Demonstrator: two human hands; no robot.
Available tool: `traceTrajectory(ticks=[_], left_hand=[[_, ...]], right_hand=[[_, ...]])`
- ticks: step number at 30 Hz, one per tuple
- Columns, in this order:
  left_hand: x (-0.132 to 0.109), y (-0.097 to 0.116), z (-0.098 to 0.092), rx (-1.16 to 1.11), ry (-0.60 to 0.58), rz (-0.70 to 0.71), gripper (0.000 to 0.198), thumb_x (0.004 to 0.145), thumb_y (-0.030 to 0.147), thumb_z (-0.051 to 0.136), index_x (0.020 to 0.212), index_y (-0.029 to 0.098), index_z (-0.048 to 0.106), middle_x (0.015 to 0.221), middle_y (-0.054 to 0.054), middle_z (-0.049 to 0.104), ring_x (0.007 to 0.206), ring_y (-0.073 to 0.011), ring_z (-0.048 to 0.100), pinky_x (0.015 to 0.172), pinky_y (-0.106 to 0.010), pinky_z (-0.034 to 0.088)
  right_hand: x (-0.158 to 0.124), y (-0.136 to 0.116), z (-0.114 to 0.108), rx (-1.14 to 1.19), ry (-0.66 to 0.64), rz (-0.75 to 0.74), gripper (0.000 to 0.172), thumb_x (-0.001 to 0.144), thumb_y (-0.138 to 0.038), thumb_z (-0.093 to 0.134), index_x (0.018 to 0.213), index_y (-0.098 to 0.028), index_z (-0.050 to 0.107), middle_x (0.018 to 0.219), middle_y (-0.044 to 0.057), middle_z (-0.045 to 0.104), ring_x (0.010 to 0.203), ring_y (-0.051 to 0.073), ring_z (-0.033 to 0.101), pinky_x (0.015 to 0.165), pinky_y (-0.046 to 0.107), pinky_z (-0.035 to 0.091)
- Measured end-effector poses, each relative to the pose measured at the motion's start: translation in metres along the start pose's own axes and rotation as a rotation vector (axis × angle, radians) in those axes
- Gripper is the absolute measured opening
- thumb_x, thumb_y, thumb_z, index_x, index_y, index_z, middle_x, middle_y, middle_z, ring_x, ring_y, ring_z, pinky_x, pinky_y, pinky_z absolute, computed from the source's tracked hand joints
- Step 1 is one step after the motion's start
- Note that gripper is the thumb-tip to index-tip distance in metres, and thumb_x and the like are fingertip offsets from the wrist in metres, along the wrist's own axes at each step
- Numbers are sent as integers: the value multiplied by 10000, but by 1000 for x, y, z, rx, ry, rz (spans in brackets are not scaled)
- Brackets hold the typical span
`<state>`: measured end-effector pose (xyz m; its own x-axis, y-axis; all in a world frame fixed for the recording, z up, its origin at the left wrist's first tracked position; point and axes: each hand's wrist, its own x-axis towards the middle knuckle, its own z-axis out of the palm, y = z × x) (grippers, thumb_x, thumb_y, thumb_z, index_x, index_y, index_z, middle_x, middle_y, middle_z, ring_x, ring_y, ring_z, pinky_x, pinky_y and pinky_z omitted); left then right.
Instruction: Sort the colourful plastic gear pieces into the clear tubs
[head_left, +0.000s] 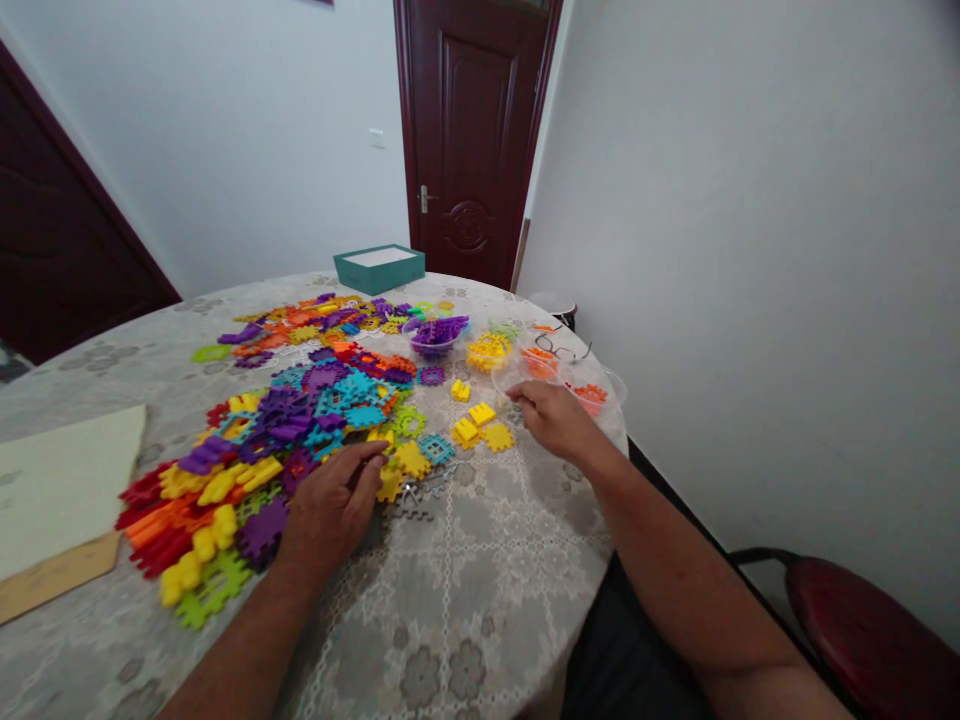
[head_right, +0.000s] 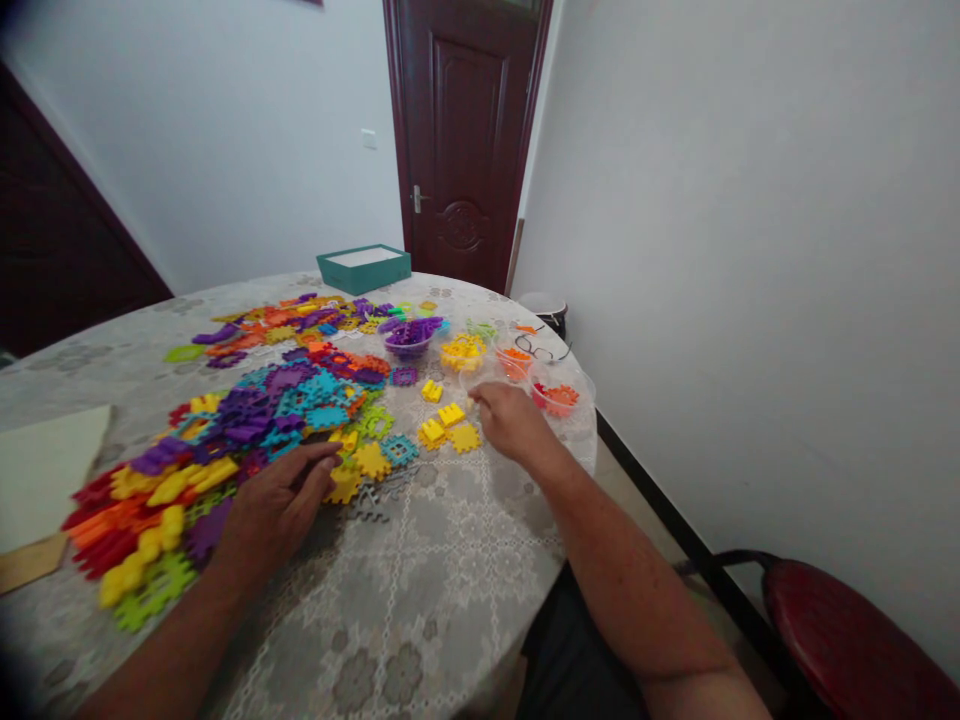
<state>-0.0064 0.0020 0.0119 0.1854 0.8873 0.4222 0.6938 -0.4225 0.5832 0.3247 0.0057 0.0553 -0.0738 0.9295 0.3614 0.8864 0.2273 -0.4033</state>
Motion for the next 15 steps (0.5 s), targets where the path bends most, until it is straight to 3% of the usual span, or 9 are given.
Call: traceTrajectory(ticks=[3,6,10,15], left_hand=[[0,-1,1,3,1,5,341,971,431,497,1106,221,730,1066,-66,792,942,-238,751,924,-352,574],[0,-1,1,8,-5,4,344,970,435,497,1098,218,731,1068,-67,790,933,-236,753,921,-348,575],[1,-1,1,14,-3,2,344,972,435,503,1107,218,734,1087,-67,789,957,-241,751,937,-352,570],[0,-2,2,19,-9,10,339,979,423,490,1098,221,734,1075,-66,789,953,-237,746,941,-348,565]], right_hand=[[-19,-19,14,-157,-58,3,328,961,-154,493,1213,-185,700,1235,137,665,1029,232,663,895,346,532],[-22,-22,14,-237,-22,2,318,1007,-196,464,1246,-196,674,1224,137,646,1036,247,648,855,341,531],[-15,-6,7,-260,82,8,309,1021,-209,468,1263,-191,659,1243,146,636,1117,260,617,948,357,505],[-11,17,13,-305,94,12,260,1016,-285,532,1197,-179,686,1212,155,666,1140,287,600,1007,402,471]])
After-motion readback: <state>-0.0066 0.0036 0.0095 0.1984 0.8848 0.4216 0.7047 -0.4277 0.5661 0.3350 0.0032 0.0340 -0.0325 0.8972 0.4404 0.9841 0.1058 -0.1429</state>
